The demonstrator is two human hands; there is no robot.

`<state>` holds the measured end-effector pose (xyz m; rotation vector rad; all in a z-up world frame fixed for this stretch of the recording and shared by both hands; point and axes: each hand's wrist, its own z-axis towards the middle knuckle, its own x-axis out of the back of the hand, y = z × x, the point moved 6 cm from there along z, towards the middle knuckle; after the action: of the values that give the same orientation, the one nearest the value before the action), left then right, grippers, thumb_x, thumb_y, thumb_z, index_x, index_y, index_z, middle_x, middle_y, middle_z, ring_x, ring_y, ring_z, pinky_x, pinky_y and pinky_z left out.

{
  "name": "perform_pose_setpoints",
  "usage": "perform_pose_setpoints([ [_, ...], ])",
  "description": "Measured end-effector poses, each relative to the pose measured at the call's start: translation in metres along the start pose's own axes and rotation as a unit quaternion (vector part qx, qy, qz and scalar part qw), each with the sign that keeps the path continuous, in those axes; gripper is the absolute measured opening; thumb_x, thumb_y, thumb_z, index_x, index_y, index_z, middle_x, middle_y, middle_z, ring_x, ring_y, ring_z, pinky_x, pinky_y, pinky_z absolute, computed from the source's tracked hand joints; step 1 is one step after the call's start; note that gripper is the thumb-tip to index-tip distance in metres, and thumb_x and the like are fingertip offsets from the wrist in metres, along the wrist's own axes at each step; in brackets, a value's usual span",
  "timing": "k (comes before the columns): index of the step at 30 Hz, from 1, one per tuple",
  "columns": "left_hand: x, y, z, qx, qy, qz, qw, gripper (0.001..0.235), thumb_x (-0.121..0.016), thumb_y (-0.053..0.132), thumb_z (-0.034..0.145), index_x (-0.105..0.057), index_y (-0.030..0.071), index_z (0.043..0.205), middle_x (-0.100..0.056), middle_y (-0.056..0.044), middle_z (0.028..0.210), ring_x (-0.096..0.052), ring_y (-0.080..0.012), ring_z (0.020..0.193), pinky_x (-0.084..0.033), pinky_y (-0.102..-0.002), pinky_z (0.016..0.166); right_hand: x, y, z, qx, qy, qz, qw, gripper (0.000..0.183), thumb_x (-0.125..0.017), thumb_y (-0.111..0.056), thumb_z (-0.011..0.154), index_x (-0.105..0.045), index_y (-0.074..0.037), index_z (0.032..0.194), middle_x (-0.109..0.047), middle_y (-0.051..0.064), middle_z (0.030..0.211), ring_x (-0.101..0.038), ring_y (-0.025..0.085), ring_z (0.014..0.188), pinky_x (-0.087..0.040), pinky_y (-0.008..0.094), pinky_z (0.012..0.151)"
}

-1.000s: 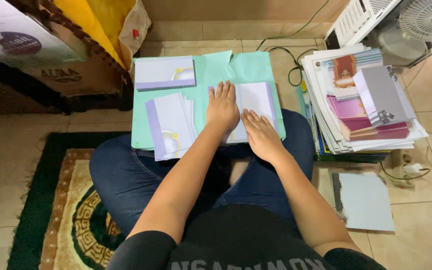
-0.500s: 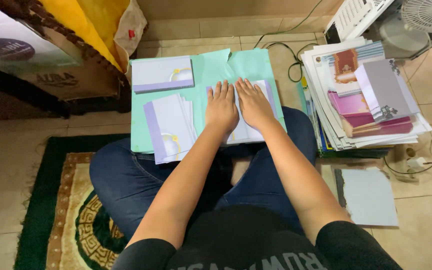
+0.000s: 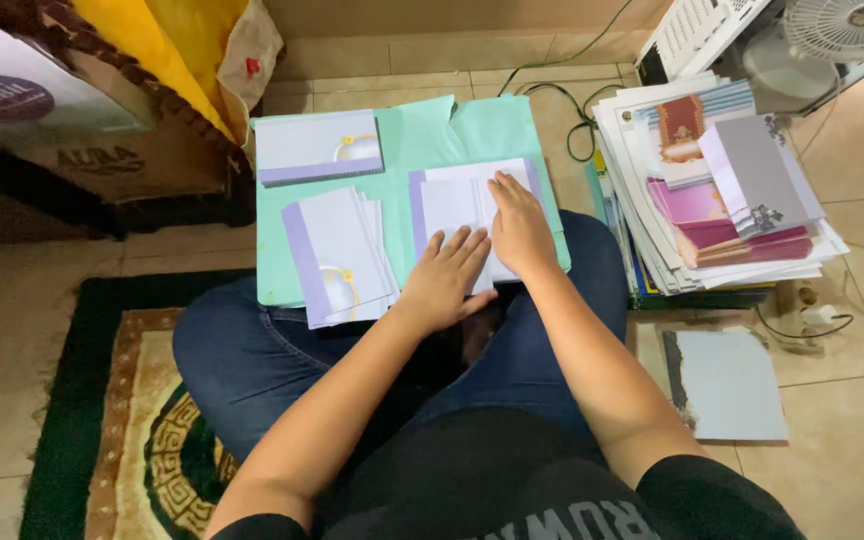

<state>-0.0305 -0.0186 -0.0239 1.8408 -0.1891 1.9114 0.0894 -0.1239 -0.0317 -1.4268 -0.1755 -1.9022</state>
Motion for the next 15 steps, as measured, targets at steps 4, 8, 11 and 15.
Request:
perform_pose_setpoints([
  [4, -0.007, 0.005, -0.022, -0.011, -0.021, 0.019, 1.000, 0.091, -0.064, 0.057, 0.089, -0.031, 0.012, 0.160, -0.033, -0.010, 0.166, -0.028, -0.0317, 0.154, -0.021, -0.057, 0.123, 0.015, -0.013, -0.001, -0.006, -0.006, -0.008, 1.000, 0.047, -0.046, 0.002, 0.095, -0.055, 0.002, 0.142, -0.052, 0.023, 0.149, -0.046, 0.037, 0.141, -0.038, 0.047, 0.114],
  [8, -0.003, 0.001, -0.037, -0.001, 0.092, -0.031, 0.995, 0.062, -0.053, 0.010, 0.095, -0.041, 0.016, 0.156, -0.047, -0.010, 0.157, -0.045, -0.0361, 0.144, -0.035, -0.060, 0.114, 0.009, -0.007, 0.002, -0.013, -0.015, -0.005, 1.000, 0.046, -0.045, -0.001, 0.097, -0.054, 0.002, 0.143, -0.051, 0.023, 0.150, -0.045, 0.036, 0.142, -0.036, 0.047, 0.115],
  [11, 0.036, -0.002, -0.068, 0.032, 0.192, -0.054, 0.979, 0.075, -0.053, -0.004, 0.089, -0.039, 0.015, 0.159, -0.045, -0.010, 0.160, -0.045, -0.0366, 0.145, -0.035, -0.062, 0.114, 0.006, -0.006, -0.001, -0.006, -0.021, -0.009, 1.000, 0.045, -0.047, -0.002, 0.098, -0.056, 0.002, 0.141, -0.053, 0.023, 0.148, -0.045, 0.036, 0.142, -0.037, 0.047, 0.115],
  [15, 0.085, -0.017, -0.122, 0.082, 0.343, 0.038, 0.935, 0.061, -0.054, 0.000, 0.097, -0.049, 0.016, 0.155, -0.046, -0.010, 0.161, -0.039, -0.0361, 0.150, -0.021, -0.061, 0.121, 0.013, -0.011, 0.000, 0.002, -0.028, -0.001, 1.000, 0.043, -0.046, -0.001, 0.099, -0.057, 0.005, 0.141, -0.053, 0.025, 0.147, -0.045, 0.038, 0.142, -0.035, 0.046, 0.116],
])
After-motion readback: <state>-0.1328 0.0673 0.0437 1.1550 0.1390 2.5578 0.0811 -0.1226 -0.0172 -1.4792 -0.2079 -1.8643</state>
